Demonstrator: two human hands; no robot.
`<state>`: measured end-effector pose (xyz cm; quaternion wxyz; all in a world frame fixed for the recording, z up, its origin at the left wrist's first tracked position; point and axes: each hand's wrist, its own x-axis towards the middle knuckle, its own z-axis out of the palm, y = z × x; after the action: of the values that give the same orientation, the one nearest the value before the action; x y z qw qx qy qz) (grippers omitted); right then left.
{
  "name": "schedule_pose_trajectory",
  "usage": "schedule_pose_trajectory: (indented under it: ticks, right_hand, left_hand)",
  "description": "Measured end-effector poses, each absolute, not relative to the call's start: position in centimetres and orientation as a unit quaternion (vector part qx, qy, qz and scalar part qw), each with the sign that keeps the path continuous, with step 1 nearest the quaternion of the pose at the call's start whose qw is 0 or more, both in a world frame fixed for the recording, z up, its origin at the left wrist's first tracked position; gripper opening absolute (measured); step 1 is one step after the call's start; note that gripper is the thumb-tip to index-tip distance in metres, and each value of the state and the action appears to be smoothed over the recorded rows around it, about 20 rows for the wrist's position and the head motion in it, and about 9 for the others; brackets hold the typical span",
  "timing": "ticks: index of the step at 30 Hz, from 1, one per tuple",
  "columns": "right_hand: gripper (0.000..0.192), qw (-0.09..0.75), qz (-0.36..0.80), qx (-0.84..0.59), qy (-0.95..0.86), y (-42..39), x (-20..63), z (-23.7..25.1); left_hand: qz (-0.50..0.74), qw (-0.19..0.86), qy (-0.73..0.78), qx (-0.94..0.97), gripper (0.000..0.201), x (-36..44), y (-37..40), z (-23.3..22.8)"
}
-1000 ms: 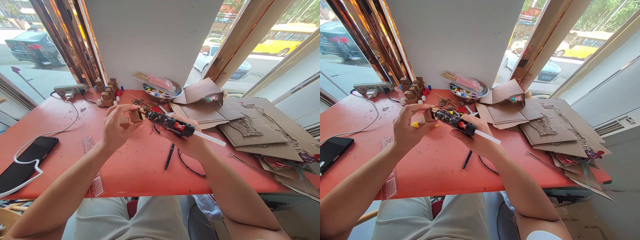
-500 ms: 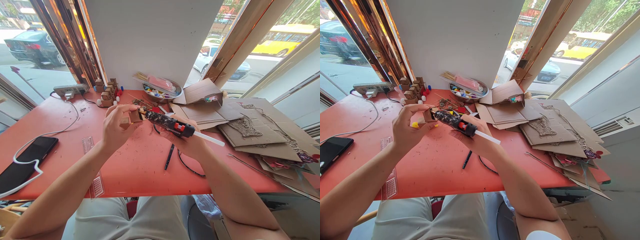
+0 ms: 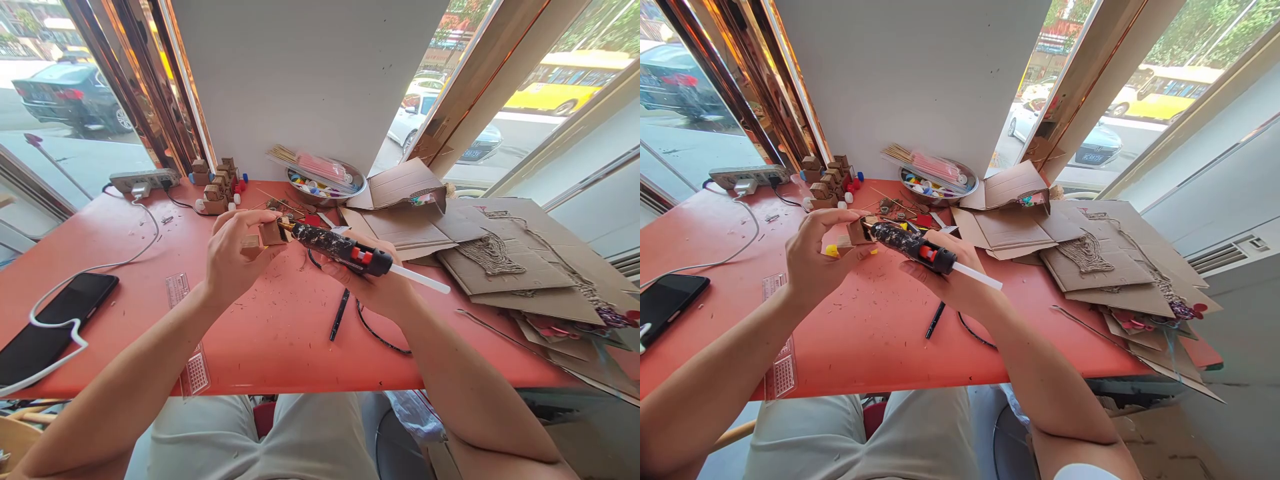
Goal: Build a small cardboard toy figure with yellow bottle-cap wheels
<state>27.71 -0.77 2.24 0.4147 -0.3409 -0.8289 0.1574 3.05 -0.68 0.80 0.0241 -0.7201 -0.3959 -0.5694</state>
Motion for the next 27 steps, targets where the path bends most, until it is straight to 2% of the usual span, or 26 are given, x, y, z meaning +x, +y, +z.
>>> schedule_pose_trajectory:
  ticks: [11, 27]
  right_hand:
    - [0.045, 0.381, 0.206, -0.354, -0.829, -2.3, 27.7, 4.8]
    - [0.045, 0.378, 0.183, -0.334, -0.844, -2.1, 27.6, 4.7]
  left_hand:
    - [-0.571, 0.017, -0.404, -0.715, 0.030, 3.0, -0.7, 1.0]
    - [-0.586, 0.033, -0.404, -0.701, 0.028, 3.0, -0.6, 0.9]
